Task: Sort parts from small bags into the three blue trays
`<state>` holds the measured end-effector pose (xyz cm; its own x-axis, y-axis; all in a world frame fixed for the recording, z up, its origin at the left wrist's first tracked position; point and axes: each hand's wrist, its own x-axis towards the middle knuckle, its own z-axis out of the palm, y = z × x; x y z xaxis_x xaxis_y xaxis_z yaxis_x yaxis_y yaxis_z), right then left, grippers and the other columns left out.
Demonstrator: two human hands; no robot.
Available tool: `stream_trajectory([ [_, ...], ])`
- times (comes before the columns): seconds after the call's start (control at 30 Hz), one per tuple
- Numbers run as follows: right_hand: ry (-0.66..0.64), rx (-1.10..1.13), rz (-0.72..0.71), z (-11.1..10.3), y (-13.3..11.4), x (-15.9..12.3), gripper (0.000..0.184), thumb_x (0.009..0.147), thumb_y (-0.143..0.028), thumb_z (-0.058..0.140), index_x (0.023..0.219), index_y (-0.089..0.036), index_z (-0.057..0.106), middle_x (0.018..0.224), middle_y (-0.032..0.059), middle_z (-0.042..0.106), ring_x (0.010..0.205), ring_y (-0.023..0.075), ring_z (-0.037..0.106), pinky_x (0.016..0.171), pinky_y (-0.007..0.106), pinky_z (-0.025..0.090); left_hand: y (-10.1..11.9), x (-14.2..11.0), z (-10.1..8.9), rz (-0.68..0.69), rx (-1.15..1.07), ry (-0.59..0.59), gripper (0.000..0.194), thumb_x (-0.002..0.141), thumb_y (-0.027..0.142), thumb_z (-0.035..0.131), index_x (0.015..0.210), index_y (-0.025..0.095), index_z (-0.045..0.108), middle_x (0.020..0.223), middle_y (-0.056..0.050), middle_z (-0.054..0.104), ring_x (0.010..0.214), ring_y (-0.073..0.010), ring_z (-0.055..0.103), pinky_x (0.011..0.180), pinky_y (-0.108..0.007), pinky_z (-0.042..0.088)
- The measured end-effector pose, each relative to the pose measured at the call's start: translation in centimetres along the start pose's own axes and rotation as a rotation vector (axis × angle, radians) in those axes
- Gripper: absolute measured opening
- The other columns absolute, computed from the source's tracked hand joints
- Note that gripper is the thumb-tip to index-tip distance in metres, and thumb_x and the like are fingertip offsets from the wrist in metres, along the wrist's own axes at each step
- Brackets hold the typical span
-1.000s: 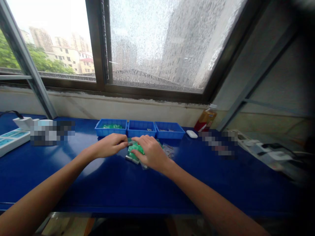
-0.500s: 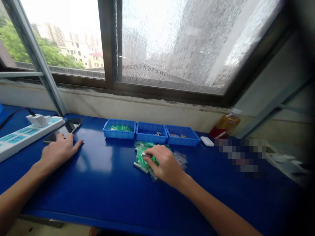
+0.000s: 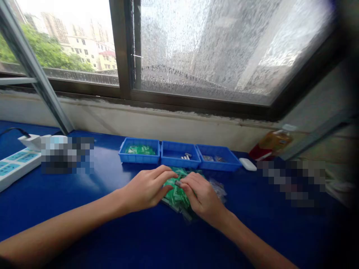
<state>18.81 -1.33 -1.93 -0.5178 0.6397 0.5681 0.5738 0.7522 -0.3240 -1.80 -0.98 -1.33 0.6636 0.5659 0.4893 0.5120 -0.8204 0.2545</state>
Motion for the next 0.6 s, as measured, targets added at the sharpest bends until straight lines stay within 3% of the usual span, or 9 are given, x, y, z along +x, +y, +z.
stream_trajectory([
  [0.1, 0.042, 0.088, 0.083, -0.5, 0.2, 0.4, 0.036, 0.094, -0.027, 0.030, 0.065, -0.018, 0.050, 0.061, 0.0019, 0.054, 0.061, 0.0136, 0.051, 0.059, 0.027, 0.039, -0.1, 2.2, 1.1, 0.070, -0.102, 0.046, 0.019, 0.090, 0.020, 0.040, 0.106, 0.016, 0.049, 0.096, -0.007, 0.061, 0.085, -0.0154, 0.059, 0.073, -0.027, 0.050],
  [0.23, 0.038, 0.172, 0.204, -1.1, 1.2, 1.0, 0.037, 0.094, -0.028, 0.031, 0.062, -0.019, 0.048, 0.061, 0.0005, 0.052, 0.059, 0.0120, 0.051, 0.057, 0.025, 0.040, -0.4, 4.1, 1.6, 0.048, -0.137, 0.130, 0.016, 0.089, 0.022, 0.042, 0.100, 0.016, 0.053, 0.085, -0.005, 0.061, 0.076, -0.0139, 0.059, 0.067, -0.025, 0.049],
  [0.33, 0.086, 0.130, 0.176, -1.1, 2.4, 1.1, 0.016, 0.090, -0.028, 0.042, 0.088, -0.018, 0.055, 0.073, 0.0017, 0.057, 0.069, 0.0139, 0.055, 0.065, 0.026, 0.043, -0.7, 4.8, 2.0, -0.049, -0.143, 0.171, 0.016, 0.089, 0.024, 0.043, 0.096, 0.015, 0.055, 0.082, -0.005, 0.062, 0.071, -0.0132, 0.058, 0.064, -0.024, 0.047],
  [0.4, 0.146, 0.068, 0.138, -0.9, 3.1, 0.9, 0.023, 0.085, -0.025, 0.052, 0.107, -0.017, 0.049, 0.081, 0.0028, 0.058, 0.073, 0.0146, 0.055, 0.069, 0.027, 0.044, -0.9, 5.0, 2.4, -0.140, -0.165, 0.169, 0.018, 0.090, 0.026, 0.042, 0.090, 0.015, 0.056, 0.079, -0.004, 0.062, 0.069, -0.0128, 0.058, 0.063, -0.024, 0.046],
  [0.47, 0.163, 0.013, 0.069, -0.5, 3.5, 0.6, 0.027, 0.082, -0.020, 0.055, 0.108, -0.017, 0.047, 0.085, 0.0035, 0.058, 0.075, 0.0146, 0.055, 0.070, 0.027, 0.045, -1.1, 5.0, 3.0, -0.200, -0.181, 0.127, 0.024, 0.091, 0.027, 0.039, 0.082, 0.014, 0.057, 0.074, -0.003, 0.061, 0.068, -0.0125, 0.057, 0.064, -0.024, 0.045],
  [0.6, 0.109, -0.074, -0.042, 0.1, 3.4, -0.1, 0.012, 0.083, -0.013, 0.052, 0.094, -0.018, 0.050, 0.085, 0.0047, 0.059, 0.079, 0.0161, 0.055, 0.072, 0.030, 0.043, -1.4, 4.5, 3.8, -0.245, -0.203, 0.049, 0.036, 0.093, 0.028, 0.033, 0.067, 0.015, 0.053, 0.063, -0.001, 0.056, 0.060, -0.0110, 0.053, 0.059, -0.023, 0.041],
])
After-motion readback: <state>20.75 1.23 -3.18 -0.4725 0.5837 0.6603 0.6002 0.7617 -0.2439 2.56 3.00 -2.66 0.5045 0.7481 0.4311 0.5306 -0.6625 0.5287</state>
